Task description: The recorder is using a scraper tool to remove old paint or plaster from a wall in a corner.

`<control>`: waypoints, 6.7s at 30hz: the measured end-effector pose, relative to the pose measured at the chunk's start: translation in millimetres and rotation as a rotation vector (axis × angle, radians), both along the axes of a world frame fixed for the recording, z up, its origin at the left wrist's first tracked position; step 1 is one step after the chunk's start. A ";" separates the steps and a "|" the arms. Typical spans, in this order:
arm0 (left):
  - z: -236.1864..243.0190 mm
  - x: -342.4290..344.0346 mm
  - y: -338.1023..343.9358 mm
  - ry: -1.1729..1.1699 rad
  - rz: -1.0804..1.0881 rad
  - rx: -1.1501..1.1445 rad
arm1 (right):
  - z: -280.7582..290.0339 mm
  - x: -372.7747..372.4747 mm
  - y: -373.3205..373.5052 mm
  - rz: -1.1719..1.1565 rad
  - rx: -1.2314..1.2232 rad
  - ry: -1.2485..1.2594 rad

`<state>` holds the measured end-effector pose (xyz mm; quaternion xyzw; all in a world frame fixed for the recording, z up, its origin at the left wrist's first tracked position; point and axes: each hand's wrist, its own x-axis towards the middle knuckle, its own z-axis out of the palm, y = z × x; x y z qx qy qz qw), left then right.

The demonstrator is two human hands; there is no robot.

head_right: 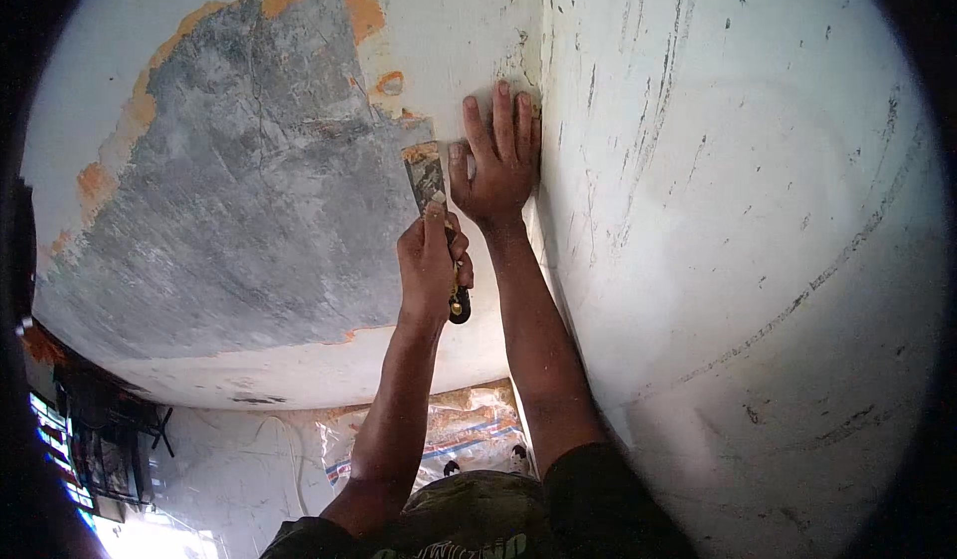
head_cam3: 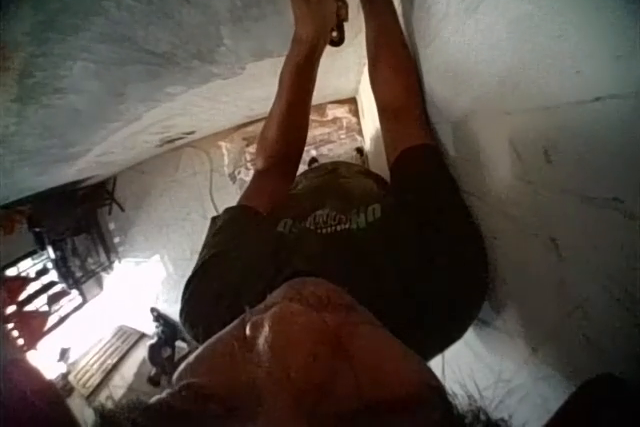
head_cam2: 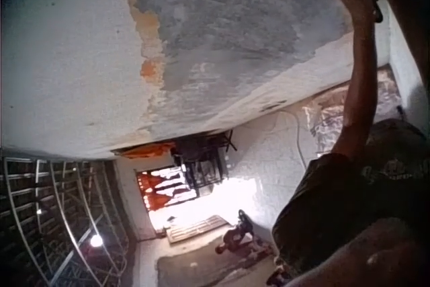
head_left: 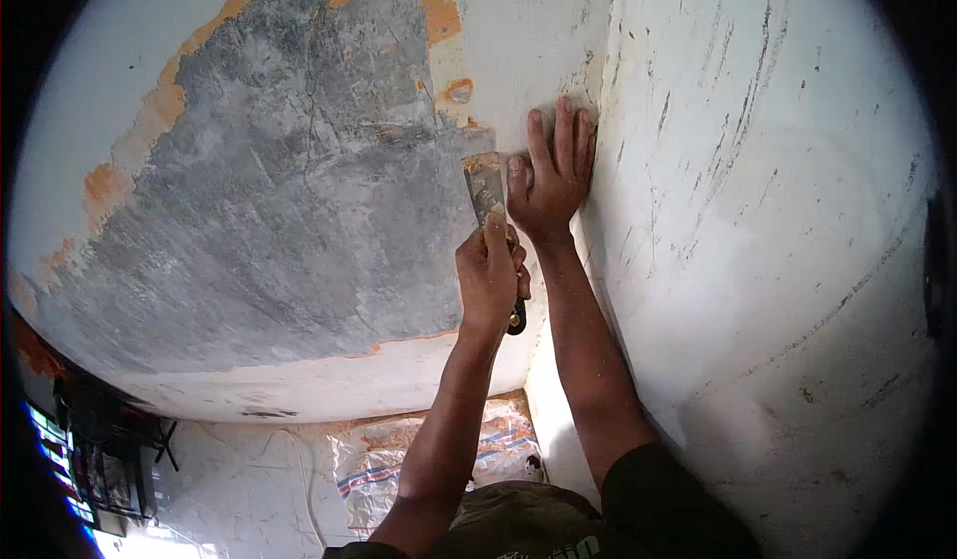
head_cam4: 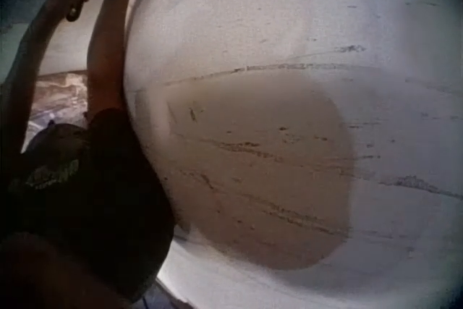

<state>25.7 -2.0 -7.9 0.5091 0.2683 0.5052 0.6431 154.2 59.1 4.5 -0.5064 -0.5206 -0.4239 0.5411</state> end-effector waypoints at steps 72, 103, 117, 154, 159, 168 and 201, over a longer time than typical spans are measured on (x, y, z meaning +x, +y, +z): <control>31.1 4.0 4.7 -0.027 0.014 0.154 | -4.3 4.3 3.1 -0.018 0.029 -0.024; 28.3 4.3 3.5 0.040 0.049 0.156 | -2.8 5.0 2.7 -0.012 0.021 -0.015; 36.0 7.0 8.7 0.014 0.015 0.208 | -6.2 9.2 9.0 -0.059 0.059 -0.053; 15.5 -0.3 6.1 0.069 0.049 0.106 | -3.8 3.7 3.0 -0.008 0.014 -0.010; 26.5 2.0 12.9 0.048 0.025 0.160 | -2.0 4.3 3.9 -0.001 0.052 -0.029; 24.0 0.7 5.9 0.059 0.030 0.103 | -0.8 2.0 -1.6 -0.019 0.026 -0.013; 40.2 1.9 20.9 -0.024 -0.025 0.147 | -5.5 3.9 6.0 -0.015 0.039 -0.025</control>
